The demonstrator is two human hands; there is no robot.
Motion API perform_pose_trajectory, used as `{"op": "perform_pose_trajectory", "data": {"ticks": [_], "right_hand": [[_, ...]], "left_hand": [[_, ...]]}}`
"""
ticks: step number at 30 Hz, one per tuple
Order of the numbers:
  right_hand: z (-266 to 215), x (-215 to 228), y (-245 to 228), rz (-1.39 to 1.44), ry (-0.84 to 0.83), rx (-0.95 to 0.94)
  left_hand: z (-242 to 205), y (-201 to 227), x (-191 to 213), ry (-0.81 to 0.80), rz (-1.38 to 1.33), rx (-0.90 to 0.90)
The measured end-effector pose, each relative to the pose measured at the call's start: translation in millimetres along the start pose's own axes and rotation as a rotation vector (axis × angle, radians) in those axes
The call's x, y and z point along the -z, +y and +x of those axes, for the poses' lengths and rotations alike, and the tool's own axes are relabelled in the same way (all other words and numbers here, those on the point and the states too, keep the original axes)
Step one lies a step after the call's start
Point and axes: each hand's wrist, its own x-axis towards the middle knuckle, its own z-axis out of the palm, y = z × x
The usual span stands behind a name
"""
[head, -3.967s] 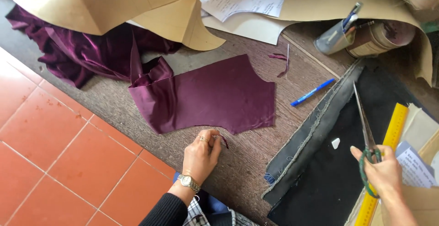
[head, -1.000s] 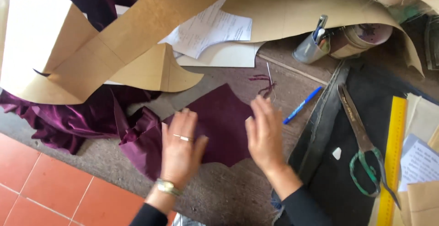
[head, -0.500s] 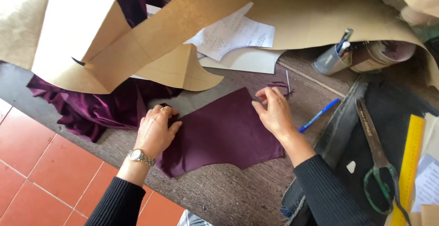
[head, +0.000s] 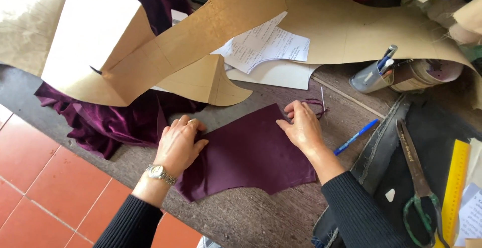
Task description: The person cuts a piece of purple fabric using shears, then measures and marks it with a ruler and chalk. They handle paper patterns and documents on the table while working.
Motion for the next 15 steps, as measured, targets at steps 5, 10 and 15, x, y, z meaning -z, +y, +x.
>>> {"op": "perform_pose_trajectory", "data": {"ticks": [5,10,15], "right_hand": [[0,2,-3,0.021,-0.004,0.014],[13,-6,-6,0.086,0.017,0.087],[33,-9,-6,0.014,-0.058,0.08]], "left_hand": [[3,-3,-3,-0.044,0.011,-0.018],[5,1,2,-0.035,-0.034,-0.058],[12,-1,2,-0.172,0.045,-0.013]]}}
